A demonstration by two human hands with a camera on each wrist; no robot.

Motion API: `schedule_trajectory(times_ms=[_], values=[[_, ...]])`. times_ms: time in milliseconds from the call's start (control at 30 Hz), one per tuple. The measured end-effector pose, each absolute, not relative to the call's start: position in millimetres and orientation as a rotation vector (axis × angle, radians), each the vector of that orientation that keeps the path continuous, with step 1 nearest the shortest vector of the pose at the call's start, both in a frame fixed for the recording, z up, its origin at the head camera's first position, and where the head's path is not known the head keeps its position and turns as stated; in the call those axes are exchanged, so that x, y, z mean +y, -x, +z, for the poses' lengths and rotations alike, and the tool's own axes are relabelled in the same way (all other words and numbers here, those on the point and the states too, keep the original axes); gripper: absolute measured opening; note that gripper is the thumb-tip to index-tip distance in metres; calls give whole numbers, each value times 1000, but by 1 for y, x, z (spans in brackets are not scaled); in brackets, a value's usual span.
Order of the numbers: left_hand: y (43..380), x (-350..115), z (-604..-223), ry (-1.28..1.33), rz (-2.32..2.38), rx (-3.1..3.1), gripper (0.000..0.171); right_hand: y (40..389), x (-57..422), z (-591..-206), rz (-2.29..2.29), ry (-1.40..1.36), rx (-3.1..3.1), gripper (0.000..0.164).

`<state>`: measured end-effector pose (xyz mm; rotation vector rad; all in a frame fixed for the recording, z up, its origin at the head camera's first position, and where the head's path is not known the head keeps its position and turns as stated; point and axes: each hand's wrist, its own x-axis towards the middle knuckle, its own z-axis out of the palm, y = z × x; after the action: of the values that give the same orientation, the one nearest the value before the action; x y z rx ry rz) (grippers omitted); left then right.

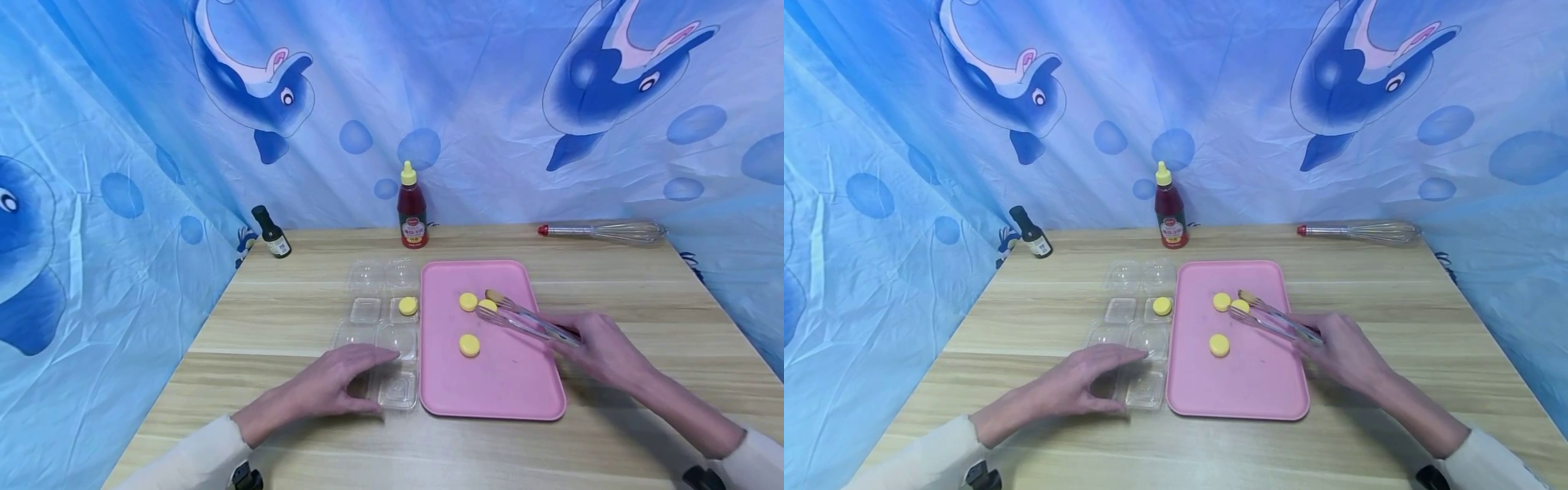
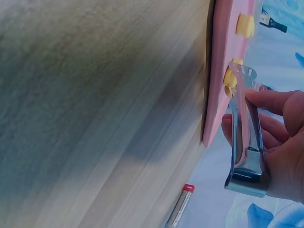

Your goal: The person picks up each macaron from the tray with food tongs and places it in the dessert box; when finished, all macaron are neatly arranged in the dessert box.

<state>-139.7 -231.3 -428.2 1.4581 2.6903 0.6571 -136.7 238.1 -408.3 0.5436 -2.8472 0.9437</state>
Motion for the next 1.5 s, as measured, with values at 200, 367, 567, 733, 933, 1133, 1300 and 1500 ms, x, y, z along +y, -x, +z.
schedule_trajectory(times_ms=[200,367,567,733,933,1133,1300,1500], values=[[139,-232,-432,-1495,649,2707,83,136,240,-410,939,-553,-2835,46],[139,-232,-432,-1484,640,2714,82,136,240,-409,932,-538,-2849,46],[139,-230,-430,-1453,643,2705,82,135,242,-407,942,-514,-2845,45],[139,-230,-429,-1447,659,2700,81,134,241,-403,953,-538,-2807,44],[139,-231,-430,-1415,668,2700,81,132,233,-396,992,-566,-2791,46],[139,-230,-430,-1363,684,2687,80,127,220,-392,1050,-681,-2739,48],[139,-229,-429,-1353,683,2687,80,118,204,-387,1150,-761,-2736,49],[139,-229,-429,-1358,673,2695,80,106,187,-385,1206,-908,-2675,45]])
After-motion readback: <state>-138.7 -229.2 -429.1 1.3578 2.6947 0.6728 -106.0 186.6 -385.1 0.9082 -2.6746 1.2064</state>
